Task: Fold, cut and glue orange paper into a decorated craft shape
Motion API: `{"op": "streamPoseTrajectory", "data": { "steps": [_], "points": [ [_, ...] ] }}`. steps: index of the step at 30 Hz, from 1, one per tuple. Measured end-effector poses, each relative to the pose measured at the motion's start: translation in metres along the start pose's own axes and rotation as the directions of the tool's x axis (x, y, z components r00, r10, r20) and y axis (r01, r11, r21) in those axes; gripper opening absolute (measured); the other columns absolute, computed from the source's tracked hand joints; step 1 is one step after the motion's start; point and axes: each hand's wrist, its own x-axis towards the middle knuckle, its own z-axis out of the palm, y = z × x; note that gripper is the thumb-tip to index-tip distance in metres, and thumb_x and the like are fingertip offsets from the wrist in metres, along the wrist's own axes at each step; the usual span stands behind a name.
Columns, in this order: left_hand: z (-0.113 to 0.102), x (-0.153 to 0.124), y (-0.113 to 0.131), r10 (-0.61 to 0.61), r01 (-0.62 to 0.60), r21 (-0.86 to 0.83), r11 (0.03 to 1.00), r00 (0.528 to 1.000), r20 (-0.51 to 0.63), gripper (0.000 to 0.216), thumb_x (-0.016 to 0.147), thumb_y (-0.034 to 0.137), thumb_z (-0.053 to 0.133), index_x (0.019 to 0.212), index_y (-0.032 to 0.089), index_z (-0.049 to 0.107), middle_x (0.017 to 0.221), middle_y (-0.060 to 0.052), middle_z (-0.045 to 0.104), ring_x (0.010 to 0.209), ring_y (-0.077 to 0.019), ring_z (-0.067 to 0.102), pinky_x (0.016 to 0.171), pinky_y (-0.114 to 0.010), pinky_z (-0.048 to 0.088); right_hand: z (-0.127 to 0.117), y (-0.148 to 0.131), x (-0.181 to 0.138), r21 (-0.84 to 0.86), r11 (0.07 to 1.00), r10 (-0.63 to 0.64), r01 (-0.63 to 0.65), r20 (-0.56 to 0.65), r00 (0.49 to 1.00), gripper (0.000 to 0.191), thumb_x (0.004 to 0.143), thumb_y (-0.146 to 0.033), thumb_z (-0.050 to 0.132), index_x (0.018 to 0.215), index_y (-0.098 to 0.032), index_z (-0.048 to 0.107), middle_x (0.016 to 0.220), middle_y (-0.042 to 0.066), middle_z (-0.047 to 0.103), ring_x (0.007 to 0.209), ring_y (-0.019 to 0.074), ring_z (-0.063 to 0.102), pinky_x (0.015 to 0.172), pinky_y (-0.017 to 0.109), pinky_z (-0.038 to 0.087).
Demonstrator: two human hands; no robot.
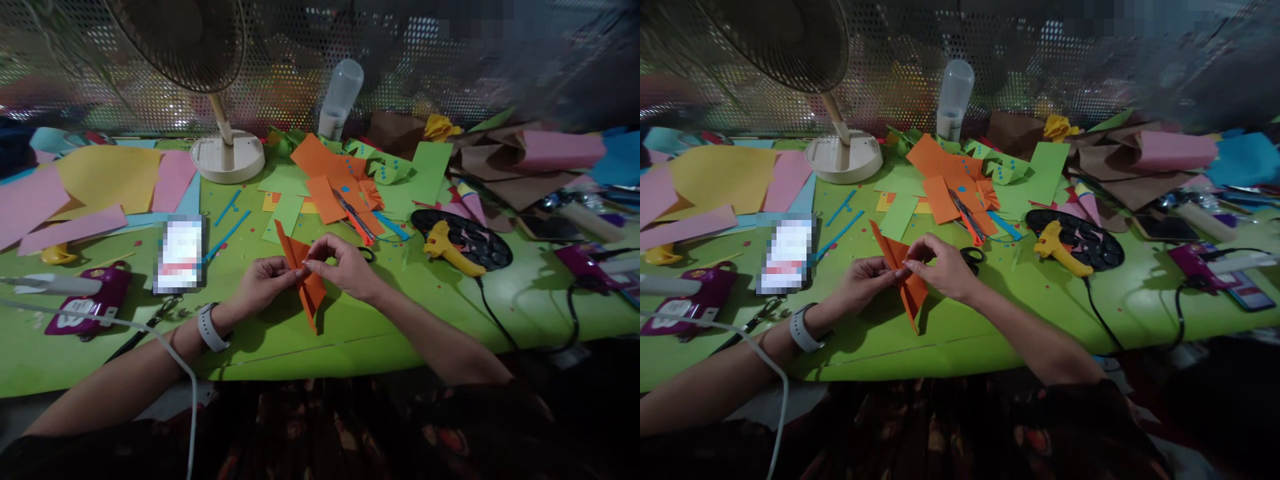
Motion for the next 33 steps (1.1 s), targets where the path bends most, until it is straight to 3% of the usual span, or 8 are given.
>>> {"op": "streamPoseTrajectory", "data": {
  "steps": [5, 14, 22, 33],
  "points": [
    [0.0012, -0.0003, 0.0014, -0.008, 0.007, -0.022, 1.0, 1.0, -0.027, 0.026, 0.074, 0.039, 0.079, 0.078, 0.014, 0.072, 0.07, -0.002, 0.07, 0.06, -0.0094, 0.059, 0.057, -0.02, 0.047, 0.0027, 0.0024, -0.0009, 0.042, 0.999, 0.015, -0.014, -0.025, 1.0, 0.025, 0.081, -0.025, 0.07, 0.102, -0.02, 0.056, 0.092, 0.002, 0.063, 0.086, 0.0143, 0.062, 0.082, 0.033, 0.052],
    [0.0024, -0.0005, 0.0074, -0.003, 0.001, -0.046, 0.999, 0.999, -0.041, 0.028, 0.072, 0.041, 0.08, 0.077, 0.015, 0.071, 0.069, -0.003, 0.071, 0.062, -0.0113, 0.063, 0.062, -0.023, 0.052, 0.0029, -0.003, -0.002, 0.03, 0.999, -0.038, 0.041, -0.108, 0.993, 0.033, 0.077, -0.037, 0.076, 0.098, -0.023, 0.055, 0.096, 0.002, 0.062, 0.081, 0.0143, 0.062, 0.079, 0.034, 0.054],
    [0.001, 0.0005, 0.0065, 0.057, -0.058, -0.029, 0.998, 0.998, -0.038, 0.023, 0.073, 0.037, 0.079, 0.075, 0.015, 0.072, 0.068, -0.002, 0.072, 0.06, -0.0097, 0.063, 0.06, -0.021, 0.052, -0.0008, -0.0005, -0.0019, -0.126, 0.986, -0.115, 0.107, -0.064, 0.991, 0.018, 0.082, -0.038, 0.073, 0.088, -0.023, 0.063, 0.086, 0.001, 0.06, 0.073, 0.013, 0.058, 0.067, 0.03, 0.049],
    [0.0024, -0.0001, 0.0077, 0.068, -0.068, 0.004, 0.998, 0.997, -0.02, 0.023, 0.075, 0.036, 0.078, 0.08, 0.014, 0.072, 0.071, -0.004, 0.073, 0.062, -0.0108, 0.064, 0.06, -0.021, 0.051, 0.0031, 0.0003, -0.0016, -0.023, 0.998, -0.062, 0.061, -0.049, 0.997, 0.015, 0.084, -0.034, 0.07, 0.082, -0.021, 0.063, 0.077, -0.002, 0.063, 0.07, 0.0117, 0.056, 0.067, 0.028, 0.046]
  ]
}}
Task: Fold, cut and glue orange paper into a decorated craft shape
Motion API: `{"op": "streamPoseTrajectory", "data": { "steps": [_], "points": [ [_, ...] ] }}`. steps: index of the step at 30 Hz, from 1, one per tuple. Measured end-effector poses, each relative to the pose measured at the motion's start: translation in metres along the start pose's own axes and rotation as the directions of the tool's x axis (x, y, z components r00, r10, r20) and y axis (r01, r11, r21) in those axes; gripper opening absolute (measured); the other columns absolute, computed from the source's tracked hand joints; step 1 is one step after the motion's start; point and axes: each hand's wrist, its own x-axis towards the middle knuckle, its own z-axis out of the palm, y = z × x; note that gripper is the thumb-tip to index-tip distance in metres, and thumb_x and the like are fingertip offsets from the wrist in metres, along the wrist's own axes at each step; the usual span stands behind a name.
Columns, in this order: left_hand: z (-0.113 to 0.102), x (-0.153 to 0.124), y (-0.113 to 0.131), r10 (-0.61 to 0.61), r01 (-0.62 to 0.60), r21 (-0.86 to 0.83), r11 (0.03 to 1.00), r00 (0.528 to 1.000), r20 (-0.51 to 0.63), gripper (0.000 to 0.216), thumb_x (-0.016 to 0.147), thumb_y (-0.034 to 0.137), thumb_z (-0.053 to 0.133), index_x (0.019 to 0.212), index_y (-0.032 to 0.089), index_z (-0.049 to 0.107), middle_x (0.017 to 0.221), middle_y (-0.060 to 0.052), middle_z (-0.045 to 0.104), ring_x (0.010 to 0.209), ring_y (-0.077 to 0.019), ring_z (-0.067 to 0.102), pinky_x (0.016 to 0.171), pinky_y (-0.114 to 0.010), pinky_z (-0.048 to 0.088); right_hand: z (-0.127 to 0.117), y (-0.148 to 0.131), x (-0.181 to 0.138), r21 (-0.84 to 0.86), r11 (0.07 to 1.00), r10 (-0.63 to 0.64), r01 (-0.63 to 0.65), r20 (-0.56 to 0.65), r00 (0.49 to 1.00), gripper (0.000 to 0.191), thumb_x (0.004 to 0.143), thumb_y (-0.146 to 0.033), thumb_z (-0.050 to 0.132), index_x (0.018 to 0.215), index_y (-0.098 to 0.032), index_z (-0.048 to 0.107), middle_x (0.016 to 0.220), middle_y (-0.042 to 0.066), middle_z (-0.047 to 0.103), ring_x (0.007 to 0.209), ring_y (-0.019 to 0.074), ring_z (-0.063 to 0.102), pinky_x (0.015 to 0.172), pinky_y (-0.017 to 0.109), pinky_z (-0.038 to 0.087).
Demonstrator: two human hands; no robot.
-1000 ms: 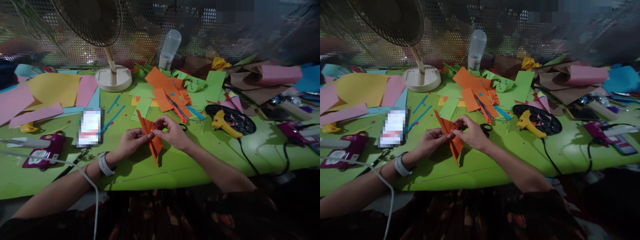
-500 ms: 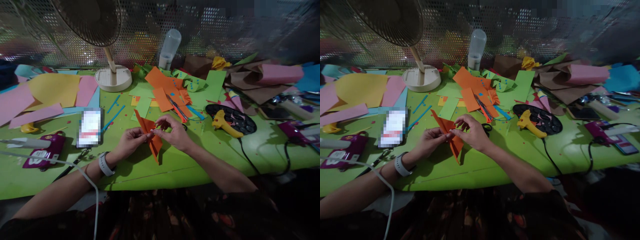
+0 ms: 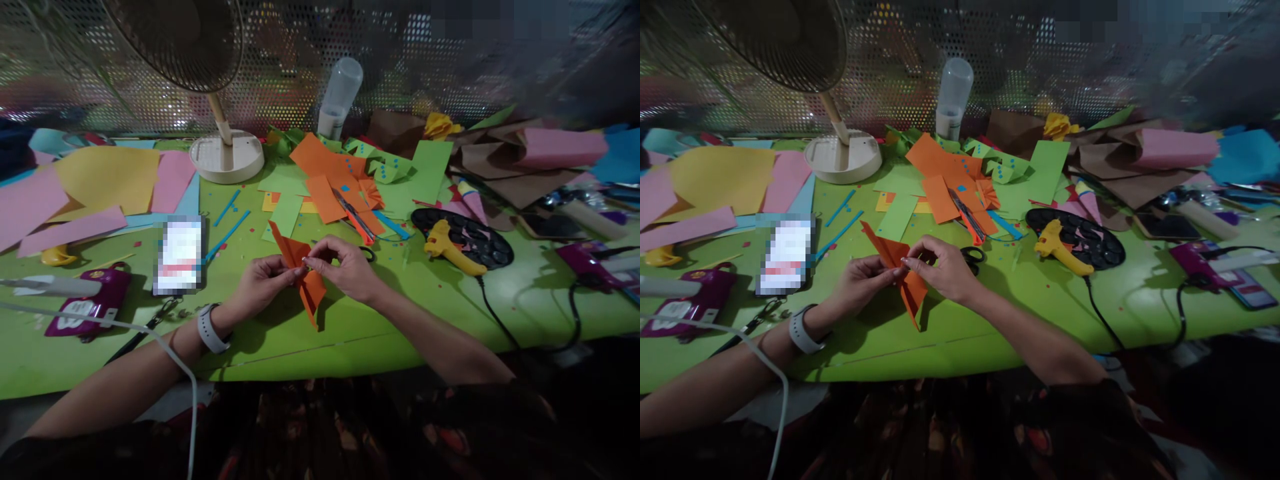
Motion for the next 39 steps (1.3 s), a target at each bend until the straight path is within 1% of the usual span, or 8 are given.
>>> {"op": "streamPoseTrajectory", "data": {
  "steps": [5, 10, 14, 17, 24, 31, 36, 39],
  "points": [
    [0.0, 0.0, -0.001, -0.028, 0.028, -0.021, 0.999, 1.0, -0.003, 0.023, 0.074, 0.035, 0.079, 0.078, 0.014, 0.071, 0.071, -0.003, 0.073, 0.063, -0.0117, 0.065, 0.063, -0.022, 0.052, 0.0, 0.001, -0.001, 0.003, 1.0, 0.012, -0.012, 0.001, 1.0, 0.014, 0.085, -0.032, 0.068, 0.083, -0.018, 0.063, 0.079, 0.0, 0.064, 0.073, 0.0121, 0.058, 0.069, 0.028, 0.047],
    [-0.001, -0.001, -0.003, -0.042, 0.042, -0.064, 0.997, 0.999, -0.008, 0.023, 0.073, 0.034, 0.08, 0.075, 0.014, 0.07, 0.068, -0.002, 0.072, 0.061, -0.0107, 0.064, 0.061, -0.021, 0.051, 0.001, 0.002, -0.001, 0.04, 0.998, 0.05, -0.051, 0.007, 0.999, 0.015, 0.083, -0.03, 0.068, 0.085, -0.019, 0.059, 0.081, 0.0, 0.064, 0.075, 0.0128, 0.06, 0.072, 0.03, 0.049],
    [0.0, -0.001, -0.004, -0.056, 0.055, -0.104, 0.993, 0.998, -0.012, 0.023, 0.072, 0.034, 0.081, 0.07, 0.014, 0.068, 0.068, -0.002, 0.071, 0.062, -0.0099, 0.063, 0.061, -0.02, 0.051, 0.001, 0.002, 0.0, 0.114, 0.99, 0.087, -0.083, -0.025, 0.996, 0.022, 0.079, -0.027, 0.071, 0.091, -0.02, 0.054, 0.084, 0.0, 0.062, 0.077, 0.0124, 0.06, 0.073, 0.03, 0.051],
    [0.0, -0.001, -0.005, -0.077, 0.074, -0.129, 0.989, 0.997, -0.018, 0.024, 0.071, 0.034, 0.082, 0.07, 0.014, 0.068, 0.068, -0.002, 0.071, 0.062, -0.0099, 0.064, 0.063, -0.02, 0.052, 0.002, 0.002, 0.0, 0.14, 0.985, 0.106, -0.101, -0.029, 0.994, 0.027, 0.078, -0.026, 0.072, 0.097, -0.02, 0.052, 0.085, 0.0, 0.062, 0.078, 0.0128, 0.06, 0.076, 0.03, 0.052],
    [-0.002, 0.001, -0.01, -0.072, 0.068, -0.147, 0.987, 0.997, -0.017, 0.023, 0.073, 0.033, 0.081, 0.072, 0.013, 0.07, 0.071, -0.004, 0.072, 0.064, -0.0108, 0.064, 0.064, -0.021, 0.052, 0.002, 0.005, 0.0, 0.16, 0.975, 0.156, -0.152, -0.012, 0.988, 0.029, 0.078, -0.026, 0.07, 0.101, -0.021, 0.052, 0.089, 0.002, 0.062, 0.085, 0.0145, 0.062, 0.081, 0.033, 0.054],
    [-0.002, 0.0, -0.009, -0.116, 0.113, -0.171, 0.979, 0.993, -0.008, 0.022, 0.072, 0.032, 0.082, 0.079, 0.014, 0.073, 0.072, -0.003, 0.072, 0.063, -0.0095, 0.063, 0.061, -0.019, 0.05, 0.002, 0.005, 0.002, 0.231, 0.952, 0.204, -0.201, 0.01, 0.979, 0.028, 0.077, -0.024, 0.07, 0.1, -0.019, 0.054, 0.083, 0.0, 0.062, 0.079, 0.0133, 0.063, 0.078, 0.032, 0.054],
    [-0.001, -0.001, -0.006, -0.188, 0.184, -0.194, 0.964, 0.982, -0.004, 0.026, 0.071, 0.034, 0.083, 0.084, 0.014, 0.075, 0.075, -0.005, 0.073, 0.064, -0.012, 0.064, 0.058, -0.021, 0.05, 0.001, 0.001, 0.0, 0.206, 0.958, 0.204, -0.2, 0.003, 0.979, 0.029, 0.078, -0.023, 0.071, 0.102, -0.018, 0.055, 0.077, -0.001, 0.062, 0.072, 0.0122, 0.062, 0.074, 0.031, 0.052],
    [0.0, -0.001, -0.007, -0.188, 0.185, -0.185, 0.965, 0.982, 0.001, 0.026, 0.071, 0.035, 0.083, 0.083, 0.013, 0.075, 0.078, -0.006, 0.074, 0.065, -0.0119, 0.065, 0.058, -0.021, 0.049, 0.002, -0.001, -0.001, 0.177, 0.965, 0.196, -0.193, 0.001, 0.981, 0.03, 0.078, -0.023, 0.071, 0.103, -0.018, 0.054, 0.076, -0.002, 0.063, 0.071, 0.0121, 0.061, 0.072, 0.031, 0.051]
  ]
}}
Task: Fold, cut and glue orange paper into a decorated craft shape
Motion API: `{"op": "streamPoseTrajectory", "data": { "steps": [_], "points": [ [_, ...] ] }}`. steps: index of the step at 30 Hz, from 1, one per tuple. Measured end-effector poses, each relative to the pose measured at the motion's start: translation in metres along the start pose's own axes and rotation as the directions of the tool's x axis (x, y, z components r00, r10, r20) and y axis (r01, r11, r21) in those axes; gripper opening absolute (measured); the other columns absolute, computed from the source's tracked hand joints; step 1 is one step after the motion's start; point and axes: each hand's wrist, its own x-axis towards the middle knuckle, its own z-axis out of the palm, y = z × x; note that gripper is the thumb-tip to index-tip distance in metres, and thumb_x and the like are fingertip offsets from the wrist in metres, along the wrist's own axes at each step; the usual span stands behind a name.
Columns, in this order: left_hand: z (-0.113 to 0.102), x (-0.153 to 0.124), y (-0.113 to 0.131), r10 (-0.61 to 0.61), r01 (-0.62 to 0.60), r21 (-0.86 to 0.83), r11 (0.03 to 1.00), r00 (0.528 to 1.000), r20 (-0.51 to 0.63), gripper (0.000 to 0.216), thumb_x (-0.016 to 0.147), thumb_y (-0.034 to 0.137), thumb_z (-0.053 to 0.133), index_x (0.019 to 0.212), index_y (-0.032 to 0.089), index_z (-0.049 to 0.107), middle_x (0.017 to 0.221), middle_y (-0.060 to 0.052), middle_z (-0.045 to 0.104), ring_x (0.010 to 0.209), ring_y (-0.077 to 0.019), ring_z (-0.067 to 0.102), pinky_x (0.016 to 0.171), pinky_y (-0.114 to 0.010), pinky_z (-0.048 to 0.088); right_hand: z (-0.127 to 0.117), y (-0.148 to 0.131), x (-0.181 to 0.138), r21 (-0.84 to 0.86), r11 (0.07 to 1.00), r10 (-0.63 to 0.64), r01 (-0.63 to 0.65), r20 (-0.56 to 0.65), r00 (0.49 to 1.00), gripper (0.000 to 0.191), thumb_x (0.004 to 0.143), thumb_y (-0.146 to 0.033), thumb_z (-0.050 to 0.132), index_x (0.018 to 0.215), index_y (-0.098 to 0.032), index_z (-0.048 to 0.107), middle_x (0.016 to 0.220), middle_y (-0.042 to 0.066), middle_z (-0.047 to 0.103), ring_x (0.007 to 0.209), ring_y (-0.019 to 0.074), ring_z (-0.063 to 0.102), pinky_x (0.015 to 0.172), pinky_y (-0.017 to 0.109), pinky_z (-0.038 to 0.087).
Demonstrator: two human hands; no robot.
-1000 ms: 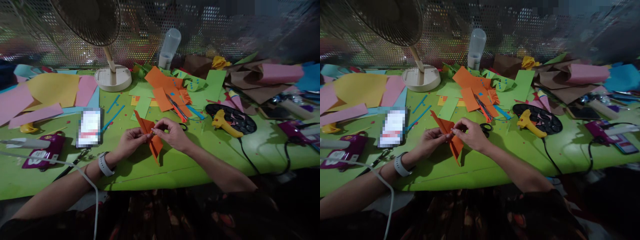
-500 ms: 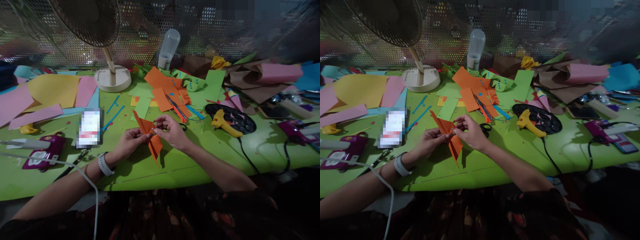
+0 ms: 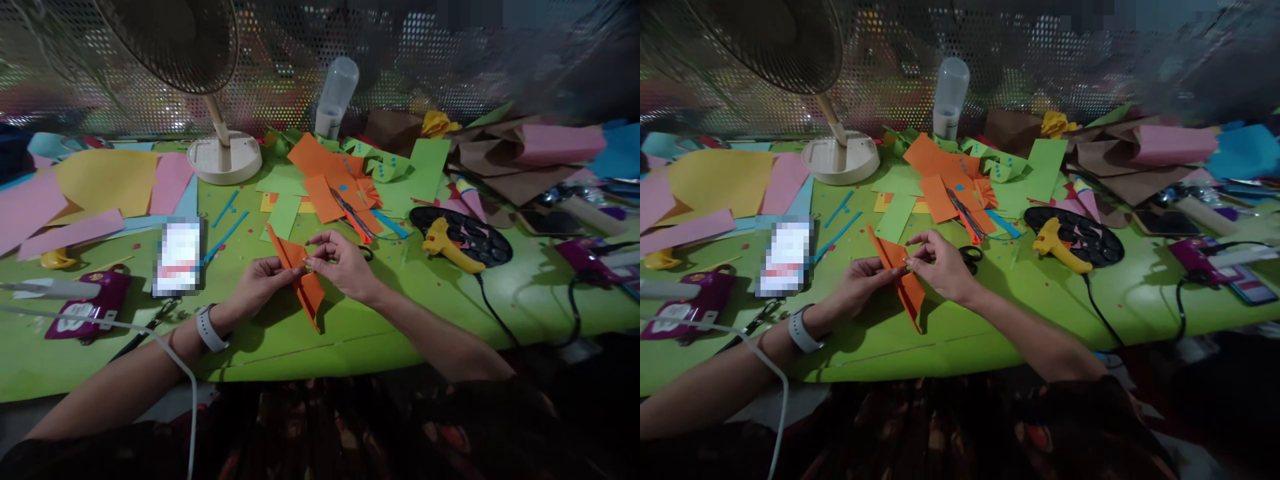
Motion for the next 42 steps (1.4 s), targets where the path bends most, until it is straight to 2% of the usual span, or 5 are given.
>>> {"op": "streamPoseTrajectory", "data": {
  "steps": [13, 18, 25, 35, 42],
  "points": [
    [-0.003, -0.001, 0.004, 0.07, -0.071, 0.05, 0.996, 0.997, 0.033, 0.026, 0.072, 0.037, 0.081, 0.083, 0.015, 0.075, 0.076, -0.005, 0.073, 0.064, -0.0128, 0.063, 0.063, -0.024, 0.051, -0.009, -0.005, 0.007, -0.008, 0.994, 0.107, -0.107, 0.003, 0.994, 0.023, 0.081, -0.034, 0.069, 0.09, -0.019, 0.054, 0.078, 0.0, 0.063, 0.071, 0.0123, 0.061, 0.069, 0.029, 0.05],
    [-0.004, -0.002, 0.008, 0.053, -0.061, 0.052, 0.997, 0.99, 0.134, 0.022, 0.075, 0.035, 0.079, 0.087, 0.016, 0.077, 0.079, -0.005, 0.074, 0.066, -0.0124, 0.064, 0.065, -0.024, 0.052, -0.013, -0.01, 0.008, -0.017, 0.966, 0.251, -0.258, 0.298, 0.921, 0.026, 0.079, -0.039, 0.069, 0.073, -0.016, 0.058, 0.057, -0.005, 0.055, 0.053, 0.0082, 0.052, 0.054, 0.022, 0.04],
    [-0.008, -0.003, 0.01, -0.06, 0.063, -0.001, 0.998, 0.952, 0.301, 0.02, 0.075, 0.03, 0.078, 0.089, 0.015, 0.077, 0.089, -0.01, 0.077, 0.085, -0.021, 0.071, 0.084, -0.034, 0.055, -0.011, -0.006, 0.002, 0.062, 0.926, 0.291, -0.371, 0.507, 0.811, 0.021, 0.079, -0.032, 0.066, 0.069, -0.016, 0.057, 0.057, -0.004, 0.062, 0.044, 0.0064, 0.055, 0.044, 0.018, 0.037],
    [-0.008, -0.001, 0.015, -0.133, 0.117, 0.07, 0.991, 0.937, 0.322, 0.015, 0.075, 0.029, 0.078, 0.084, 0.017, 0.078, 0.087, -0.009, 0.077, 0.081, -0.0189, 0.072, 0.082, -0.029, 0.055, -0.015, -0.002, 0.004, 0.058, 0.904, 0.318, -0.423, 0.57, 0.758, 0.014, 0.08, -0.025, 0.062, 0.073, -0.014, 0.059, 0.059, -0.002, 0.066, 0.043, 0.0083, 0.064, 0.035, 0.014, 0.036],
    [-0.009, 0.001, 0.012, -0.137, 0.131, 0.039, 0.991, 0.947, 0.292, 0.016, 0.072, 0.028, 0.078, 0.083, 0.016, 0.078, 0.088, -0.011, 0.077, 0.076, -0.0188, 0.071, 0.076, -0.029, 0.056, -0.014, -0.008, 0.003, 0.028, 0.909, 0.341, -0.416, 0.526, 0.779, 0.012, 0.081, -0.023, 0.06, 0.072, -0.014, 0.058, 0.058, -0.001, 0.067, 0.042, 0.007, 0.062, 0.035, 0.013, 0.032]
  ]
}}
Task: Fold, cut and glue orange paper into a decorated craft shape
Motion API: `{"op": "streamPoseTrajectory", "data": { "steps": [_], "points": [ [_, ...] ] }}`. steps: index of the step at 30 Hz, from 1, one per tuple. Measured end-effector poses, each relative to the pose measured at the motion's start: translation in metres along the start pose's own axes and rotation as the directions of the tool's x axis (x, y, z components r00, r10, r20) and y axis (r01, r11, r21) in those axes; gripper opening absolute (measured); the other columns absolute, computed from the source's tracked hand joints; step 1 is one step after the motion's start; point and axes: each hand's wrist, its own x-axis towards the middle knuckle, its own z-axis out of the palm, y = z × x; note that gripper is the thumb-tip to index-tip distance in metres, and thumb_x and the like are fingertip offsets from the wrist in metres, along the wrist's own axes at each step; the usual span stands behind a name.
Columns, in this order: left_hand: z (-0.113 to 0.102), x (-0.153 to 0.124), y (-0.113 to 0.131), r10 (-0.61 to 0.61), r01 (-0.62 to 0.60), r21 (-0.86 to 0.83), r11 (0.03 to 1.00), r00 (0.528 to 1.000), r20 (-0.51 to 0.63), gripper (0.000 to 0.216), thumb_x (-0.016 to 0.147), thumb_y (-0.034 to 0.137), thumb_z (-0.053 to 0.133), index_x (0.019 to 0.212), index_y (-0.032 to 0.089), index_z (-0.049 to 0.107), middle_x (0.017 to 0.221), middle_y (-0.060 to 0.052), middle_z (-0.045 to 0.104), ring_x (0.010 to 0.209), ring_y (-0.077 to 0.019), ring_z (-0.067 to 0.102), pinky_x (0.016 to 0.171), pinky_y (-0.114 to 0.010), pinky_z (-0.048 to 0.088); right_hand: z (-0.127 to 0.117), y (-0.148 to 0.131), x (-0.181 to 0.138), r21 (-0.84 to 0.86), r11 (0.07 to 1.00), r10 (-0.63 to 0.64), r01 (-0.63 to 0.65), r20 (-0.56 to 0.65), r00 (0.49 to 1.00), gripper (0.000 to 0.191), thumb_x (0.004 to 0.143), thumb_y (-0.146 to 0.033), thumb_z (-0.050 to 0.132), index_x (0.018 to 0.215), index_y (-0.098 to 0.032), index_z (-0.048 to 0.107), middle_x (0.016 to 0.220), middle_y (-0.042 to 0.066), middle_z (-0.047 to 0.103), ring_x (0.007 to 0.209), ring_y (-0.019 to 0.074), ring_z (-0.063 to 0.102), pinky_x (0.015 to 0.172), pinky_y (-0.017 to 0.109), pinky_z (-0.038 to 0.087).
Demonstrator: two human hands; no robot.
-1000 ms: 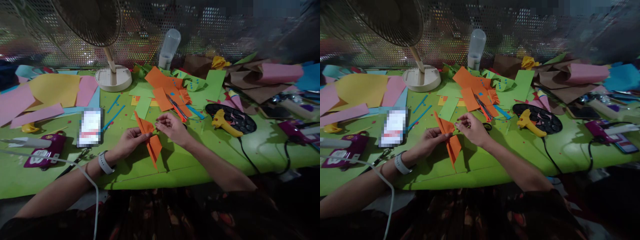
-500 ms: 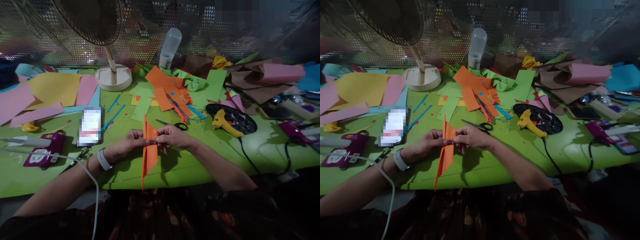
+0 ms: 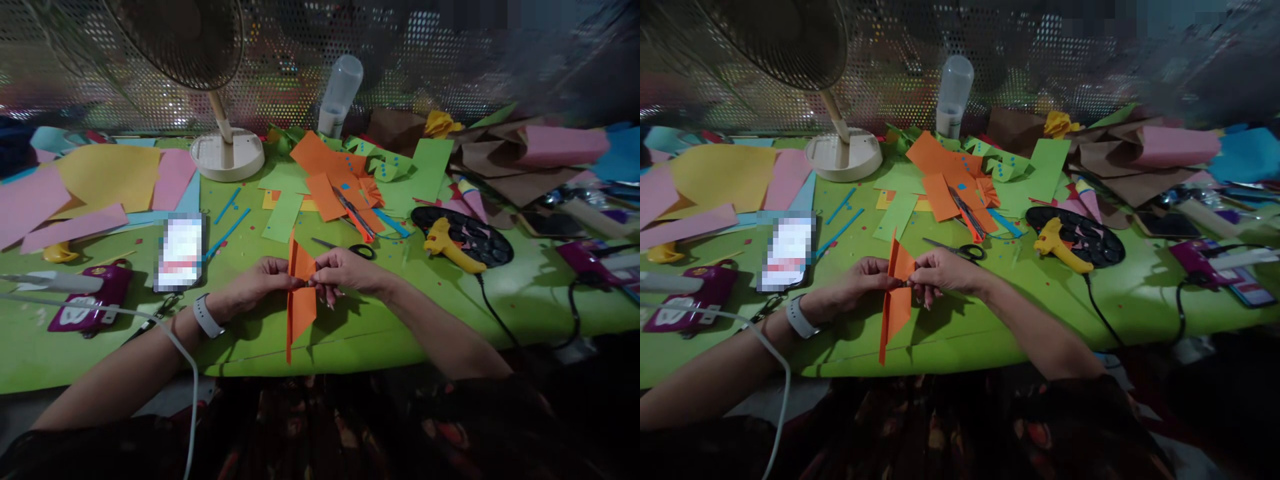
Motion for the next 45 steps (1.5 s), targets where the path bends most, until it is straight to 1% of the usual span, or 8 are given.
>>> {"op": "streamPoseTrajectory", "data": {
  "steps": [8, 16, 19, 23, 27, 31, 36, 45],
  "points": [
    [-0.002, 0.001, -0.002, 0.016, -0.016, -0.01, 1.0, 1.0, 0.006, 0.02, 0.069, 0.031, 0.079, 0.086, 0.02, 0.079, 0.091, -0.01, 0.077, 0.08, -0.0209, 0.071, 0.082, -0.034, 0.056, -0.001, 0.001, 0.002, -0.013, 1.0, -0.012, 0.012, -0.004, 1.0, 0.013, 0.079, -0.024, 0.063, 0.071, -0.014, 0.058, 0.056, -0.001, 0.066, 0.038, 0.0062, 0.058, 0.038, 0.015, 0.036],
    [0.002, -0.001, 0.002, 0.001, -0.002, -0.046, 0.999, 1.0, -0.004, 0.021, 0.066, 0.03, 0.079, 0.084, 0.019, 0.078, 0.087, -0.01, 0.076, 0.079, -0.0216, 0.071, 0.077, -0.034, 0.056, -0.002, -0.001, 0.001, 0.003, 1.0, 0.005, -0.005, -0.018, 1.0, 0.012, 0.078, -0.023, 0.064, 0.071, -0.014, 0.06, 0.056, -0.001, 0.067, 0.038, 0.0059, 0.057, 0.038, 0.015, 0.037],
    [0.001, -0.001, 0.002, -0.022, 0.018, -0.106, 0.994, 0.999, -0.036, 0.015, 0.067, 0.028, 0.076, 0.078, 0.018, 0.076, 0.081, -0.008, 0.075, 0.072, -0.0189, 0.068, 0.069, -0.03, 0.056, -0.004, 0.0, 0.002, -0.001, 1.0, -0.003, 0.003, -0.042, 0.999, 0.012, 0.078, -0.023, 0.064, 0.072, -0.014, 0.061, 0.055, -0.001, 0.066, 0.037, 0.0057, 0.056, 0.036, 0.015, 0.036],
    [0.003, 0.0, 0.002, -0.038, 0.013, -0.162, 0.987, 0.987, -0.155, 0.012, 0.071, 0.03, 0.073, 0.068, 0.018, 0.069, 0.067, -0.004, 0.069, 0.057, -0.0128, 0.061, 0.054, -0.023, 0.05, -0.006, 0.001, 0.005, -0.063, 0.998, -0.025, 0.016, -0.138, 0.99, 0.015, 0.081, -0.023, 0.063, 0.069, -0.015, 0.058, 0.055, -0.002, 0.065, 0.039, 0.0062, 0.058, 0.036, 0.015, 0.035],
    [0.006, 0.002, 0.002, -0.021, -0.007, -0.159, 0.987, 0.984, -0.177, 0.017, 0.065, 0.021, 0.08, 0.074, 0.017, 0.067, 0.066, -0.001, 0.067, 0.057, -0.0102, 0.06, 0.055, -0.019, 0.049, -0.004, 0.0, 0.004, -0.116, 0.99, -0.104, 0.076, -0.262, 0.959, 0.02, 0.083, -0.028, 0.063, 0.068, -0.015, 0.057, 0.056, -0.002, 0.064, 0.042, 0.0065, 0.058, 0.038, 0.016, 0.036],
    [0.004, 0.004, -0.001, 0.084, -0.123, -0.156, 0.98, 0.969, -0.231, 0.022, 0.066, 0.018, 0.082, 0.082, 0.018, 0.067, 0.065, 0.002, 0.066, 0.06, -0.0083, 0.061, 0.057, -0.017, 0.048, 0.001, 0.002, 0.003, -0.183, 0.976, -0.167, 0.114, -0.308, 0.936, 0.029, 0.083, -0.042, 0.066, 0.073, -0.017, 0.056, 0.058, -0.002, 0.061, 0.046, 0.0085, 0.057, 0.043, 0.02, 0.043],
    [0.002, 0.006, -0.004, 0.177, -0.207, -0.104, 0.973, 0.954, -0.243, 0.02, 0.072, 0.023, 0.079, 0.086, 0.017, 0.067, 0.075, -0.001, 0.069, 0.066, -0.0107, 0.063, 0.065, -0.022, 0.052, 0.009, 0.013, 0.008, -0.333, 0.919, -0.344, 0.212, -0.41, 0.844, 0.024, 0.08, -0.037, 0.069, 0.077, -0.019, 0.053, 0.063, -0.003, 0.057, 0.052, 0.0098, 0.056, 0.05, 0.024, 0.046],
    [-0.003, 0.007, -0.008, 0.14, -0.154, -0.029, 0.988, 0.951, -0.275, 0.016, 0.073, 0.027, 0.076, 0.077, 0.015, 0.066, 0.069, 0.0, 0.064, 0.063, -0.0098, 0.058, 0.062, -0.022, 0.044, 0.01, 0.017, 0.011, -0.419, 0.867, -0.456, 0.271, -0.445, 0.771, 0.021, 0.078, -0.034, 0.072, 0.083, -0.019, 0.057, 0.067, -0.003, 0.057, 0.057, 0.0095, 0.051, 0.054, 0.024, 0.044]
  ]
}}
